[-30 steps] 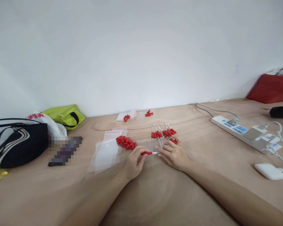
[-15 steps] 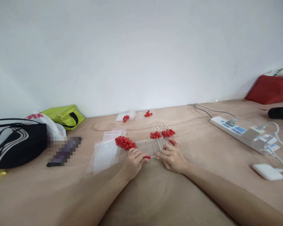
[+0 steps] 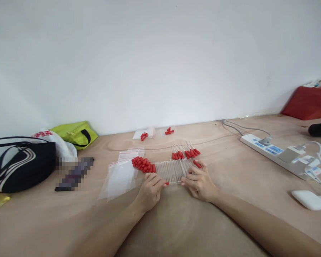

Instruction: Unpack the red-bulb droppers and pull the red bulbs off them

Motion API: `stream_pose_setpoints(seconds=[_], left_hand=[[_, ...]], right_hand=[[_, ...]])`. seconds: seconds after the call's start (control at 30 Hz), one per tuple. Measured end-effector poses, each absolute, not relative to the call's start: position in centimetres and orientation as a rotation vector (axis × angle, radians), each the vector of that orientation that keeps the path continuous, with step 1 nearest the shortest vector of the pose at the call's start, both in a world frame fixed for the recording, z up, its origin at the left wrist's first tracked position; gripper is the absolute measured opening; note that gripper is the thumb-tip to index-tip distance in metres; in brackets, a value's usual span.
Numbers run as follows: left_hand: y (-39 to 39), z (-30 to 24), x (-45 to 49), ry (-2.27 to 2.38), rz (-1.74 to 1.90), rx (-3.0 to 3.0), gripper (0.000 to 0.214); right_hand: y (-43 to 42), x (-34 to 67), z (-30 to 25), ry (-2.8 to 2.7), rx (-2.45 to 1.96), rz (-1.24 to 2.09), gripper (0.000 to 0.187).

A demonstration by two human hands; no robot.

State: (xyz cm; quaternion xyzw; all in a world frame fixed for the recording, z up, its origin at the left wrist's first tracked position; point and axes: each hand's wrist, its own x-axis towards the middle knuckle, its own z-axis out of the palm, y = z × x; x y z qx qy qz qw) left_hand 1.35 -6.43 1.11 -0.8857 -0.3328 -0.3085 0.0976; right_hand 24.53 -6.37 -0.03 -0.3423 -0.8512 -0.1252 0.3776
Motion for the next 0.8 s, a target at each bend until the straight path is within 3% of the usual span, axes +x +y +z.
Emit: stream_pose_setpoints(seconds=[0.23, 0.4, 0.8], left_hand=[[-3.8, 3.3, -3.7, -1.494, -1.295, -2.217, 0.019], [1.0, 4.8, -7.3, -2.188, -1.04, -2.095, 0.025], [2.9, 4.3, -6.9, -2.235, -0.929, -2.1, 0.022]], right_hand=[[-5.3, 26.9, 0.0, -1.891, -1.182, -0.285, 0.021], [-4.8, 26.2, -0.5, -1.847, -1.348, -0.323, 0.022], [-4.4, 25.4, -1.0, -1.971, -1.392, -0.479, 0.023]])
